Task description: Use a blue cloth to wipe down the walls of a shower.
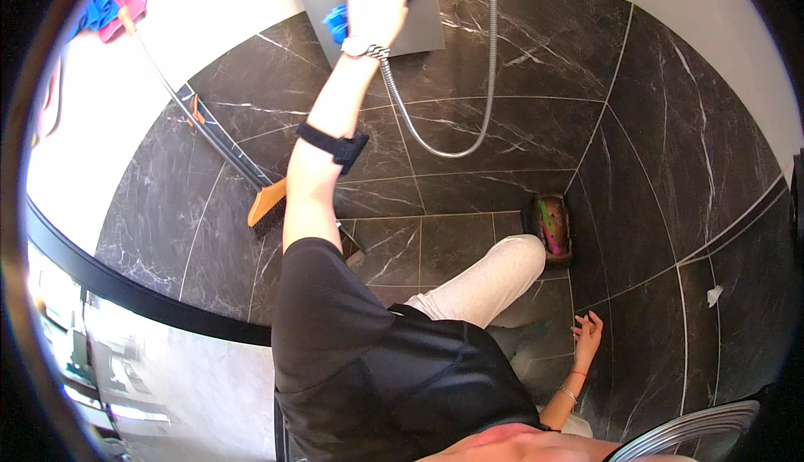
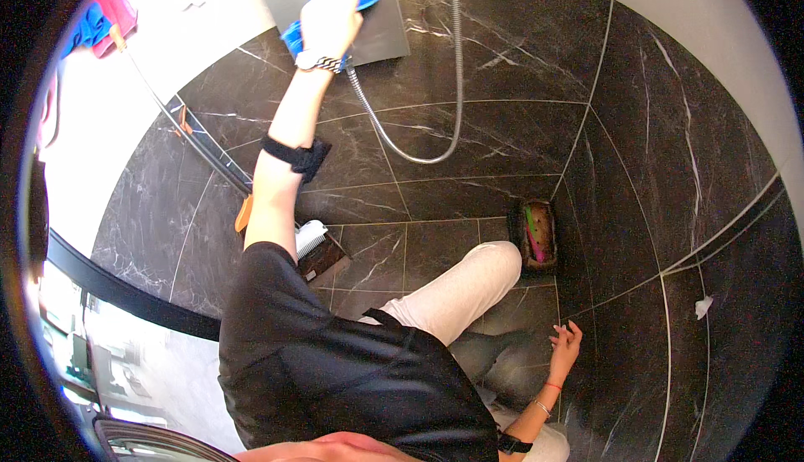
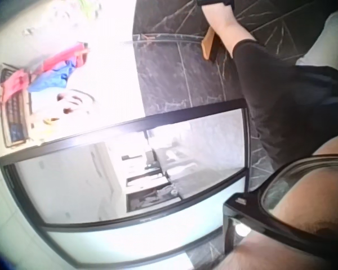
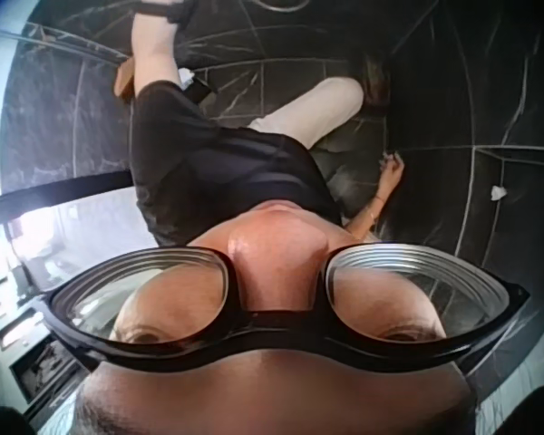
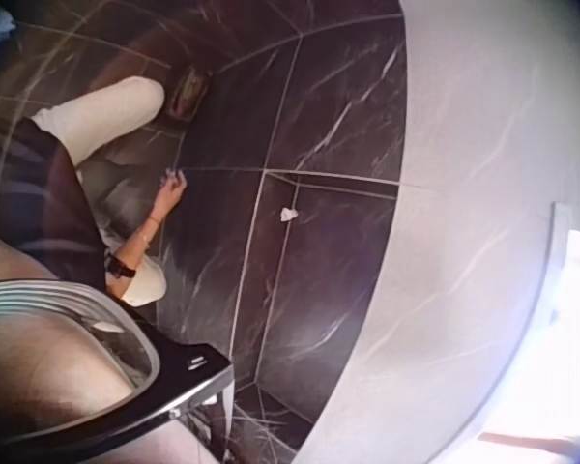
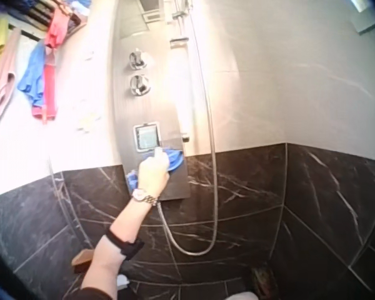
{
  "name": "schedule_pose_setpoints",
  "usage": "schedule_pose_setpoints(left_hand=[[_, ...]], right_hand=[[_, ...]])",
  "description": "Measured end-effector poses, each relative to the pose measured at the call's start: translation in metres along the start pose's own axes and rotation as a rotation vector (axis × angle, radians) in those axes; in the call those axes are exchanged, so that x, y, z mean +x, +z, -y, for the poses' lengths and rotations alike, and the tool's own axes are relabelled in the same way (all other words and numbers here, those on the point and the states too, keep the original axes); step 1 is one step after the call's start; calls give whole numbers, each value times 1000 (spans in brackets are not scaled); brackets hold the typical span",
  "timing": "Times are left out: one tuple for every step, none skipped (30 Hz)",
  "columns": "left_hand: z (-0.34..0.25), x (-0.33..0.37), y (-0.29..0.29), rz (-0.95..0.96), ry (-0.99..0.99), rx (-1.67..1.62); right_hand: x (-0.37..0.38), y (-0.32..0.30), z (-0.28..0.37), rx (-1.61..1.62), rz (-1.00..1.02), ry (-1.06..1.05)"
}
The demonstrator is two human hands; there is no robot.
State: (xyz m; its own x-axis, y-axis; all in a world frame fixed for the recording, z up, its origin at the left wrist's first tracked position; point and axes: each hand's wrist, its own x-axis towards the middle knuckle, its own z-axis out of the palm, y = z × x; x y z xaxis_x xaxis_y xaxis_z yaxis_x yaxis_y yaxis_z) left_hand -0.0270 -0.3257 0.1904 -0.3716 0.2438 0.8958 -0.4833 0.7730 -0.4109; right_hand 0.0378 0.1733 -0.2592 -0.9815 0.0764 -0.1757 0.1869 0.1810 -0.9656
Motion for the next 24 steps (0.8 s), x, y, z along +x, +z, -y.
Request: schedule_pose_setpoints(left_hand=[[-4, 3, 8, -33, 15, -28], [-14, 9, 8, 18, 18, -50], [-21, 15, 4, 150, -12, -56], [-33, 15, -2, 109, -59, 3], [-41, 18, 1, 75, -46, 6], [-43, 19, 3, 42, -33, 8], [-40, 17, 4, 43, -38, 14], [-40, 16, 0, 6, 35, 37], [-39, 14, -3, -31, 109, 58], [-34, 11, -8, -29, 107, 57], [-24, 9, -16, -108, 88, -9], [-15, 6, -21, -186, 69, -76], [-4, 3, -25, -185, 57, -69], [12, -2, -31, -181, 45, -50], [27, -9, -26, -85, 1, -37], [40, -16, -16, 6, -39, -30], [51, -24, -7, 72, -78, -26], [57, -29, -8, 77, -93, 17], [85, -37, -4, 77, -137, 105], [96, -46, -9, -55, -69, 185], [108, -60, -8, -56, -96, 249], [120, -71, -9, 60, -209, 222], [134, -79, -4, 110, -237, 229], [140, -83, -2, 161, -264, 237]], right_hand=[[0, 0, 0, 17, 6, -8], [-1, 0, -1, 13, 10, -15], [0, 0, -1, 28, 18, -4], [1, 1, -2, 43, 27, 7], [0, 1, -3, 24, 7, 10], [1, 1, -3, 21, 14, 4], [2, 1, -3, 17, 14, 14], [2, 1, -1, 15, 10, 26], [1, 1, 1, 12, 11, 25], [0, 1, 4, 13, 12, 26], [-1, 0, 5, 18, 6, 28], [-1, 0, 4, 19, -2, 30], [1, 1, 3, 15, -2, 27], [4, 4, 3, 9, 10, 21], [6, 5, 4, 7, 18, 19], [8, 6, 4, 8, 26, 34], [8, 7, 3, 9, 28, 51], [8, 6, 1, 9, 21, 59], [10, 8, 0, 15, 49, 39], [10, 8, -1, 8, 52, 28], [10, 8, -1, 5, 51, 30], [11, 8, 0, 11, 51, 30], [10, 7, 0, 16, 48, 31], [10, 6, -3, 17, 48, 33]])
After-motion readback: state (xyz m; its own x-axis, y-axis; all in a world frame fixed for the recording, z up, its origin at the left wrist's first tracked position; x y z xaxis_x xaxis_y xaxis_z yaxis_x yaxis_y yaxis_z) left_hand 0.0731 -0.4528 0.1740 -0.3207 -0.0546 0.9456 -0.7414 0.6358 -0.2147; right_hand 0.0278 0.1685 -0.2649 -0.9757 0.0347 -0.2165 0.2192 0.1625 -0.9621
